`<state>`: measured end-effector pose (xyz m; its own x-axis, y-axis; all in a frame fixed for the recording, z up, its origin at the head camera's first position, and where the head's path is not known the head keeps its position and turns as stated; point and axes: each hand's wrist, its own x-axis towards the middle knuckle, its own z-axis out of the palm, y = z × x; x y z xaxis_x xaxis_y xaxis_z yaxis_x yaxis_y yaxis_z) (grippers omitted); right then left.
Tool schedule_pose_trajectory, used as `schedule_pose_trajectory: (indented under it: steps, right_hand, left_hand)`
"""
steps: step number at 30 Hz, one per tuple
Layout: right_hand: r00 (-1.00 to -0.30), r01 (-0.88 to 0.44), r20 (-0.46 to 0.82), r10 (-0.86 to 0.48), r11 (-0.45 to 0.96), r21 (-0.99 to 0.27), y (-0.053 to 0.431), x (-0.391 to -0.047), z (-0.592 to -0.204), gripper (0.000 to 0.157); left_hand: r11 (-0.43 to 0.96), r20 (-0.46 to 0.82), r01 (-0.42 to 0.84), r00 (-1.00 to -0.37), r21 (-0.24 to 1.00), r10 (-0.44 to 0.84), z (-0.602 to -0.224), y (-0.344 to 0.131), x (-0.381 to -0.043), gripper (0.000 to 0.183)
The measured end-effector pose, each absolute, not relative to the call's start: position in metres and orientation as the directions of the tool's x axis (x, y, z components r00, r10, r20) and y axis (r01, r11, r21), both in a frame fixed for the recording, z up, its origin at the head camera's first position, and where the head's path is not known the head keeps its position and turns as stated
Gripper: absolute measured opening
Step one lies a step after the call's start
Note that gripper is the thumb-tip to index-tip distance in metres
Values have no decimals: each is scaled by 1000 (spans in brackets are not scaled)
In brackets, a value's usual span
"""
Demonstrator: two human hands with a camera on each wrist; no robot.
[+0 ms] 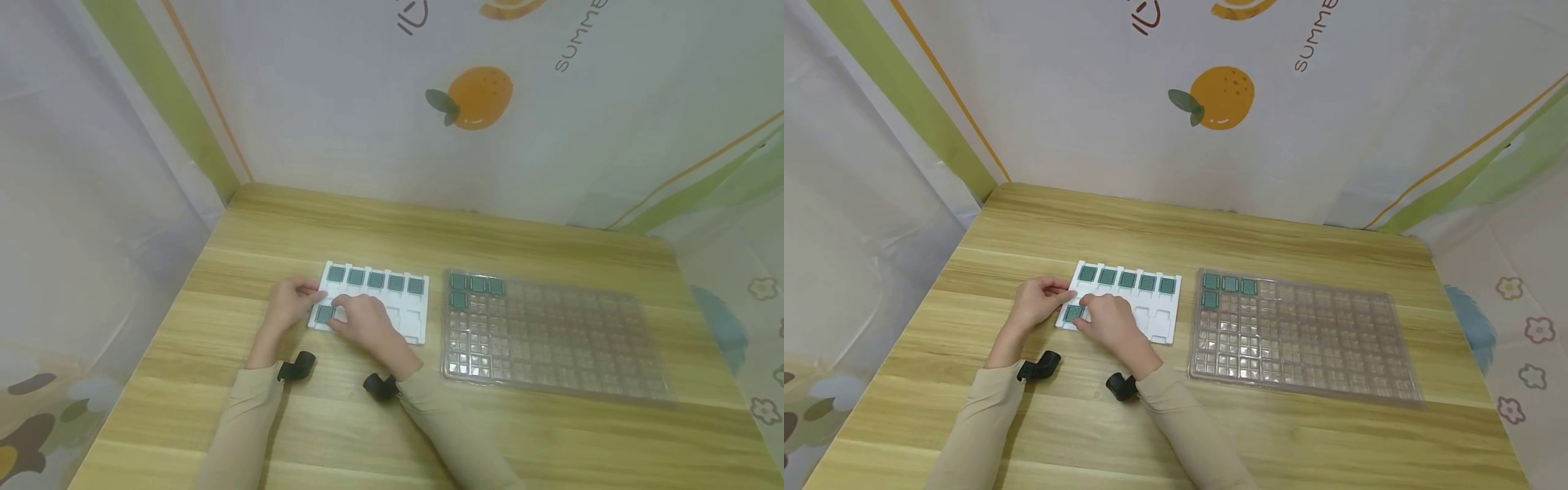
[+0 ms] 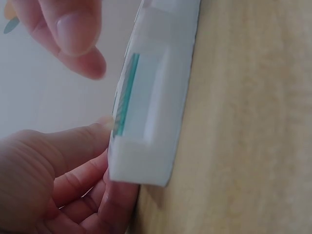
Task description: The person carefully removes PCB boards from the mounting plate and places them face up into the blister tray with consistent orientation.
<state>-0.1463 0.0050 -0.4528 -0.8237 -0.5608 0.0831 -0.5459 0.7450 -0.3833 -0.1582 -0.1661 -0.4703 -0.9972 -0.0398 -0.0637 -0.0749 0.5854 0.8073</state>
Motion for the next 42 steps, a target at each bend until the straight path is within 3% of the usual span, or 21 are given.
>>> schedule_pose_trajectory:
  steps: [13,42]
  right_hand:
    - [-824,-550,55,-564,774,-312,-6,-148,-454,31]
    - [-832,-536,61,-552,770,-346,-6,-145,-447,14]
  left_hand:
    - [588,-72,-91,-996,804,-56,-469,-165,-160,22]
    - [573,-62,-80,-997,816,-51,-471,-166,-159,21]
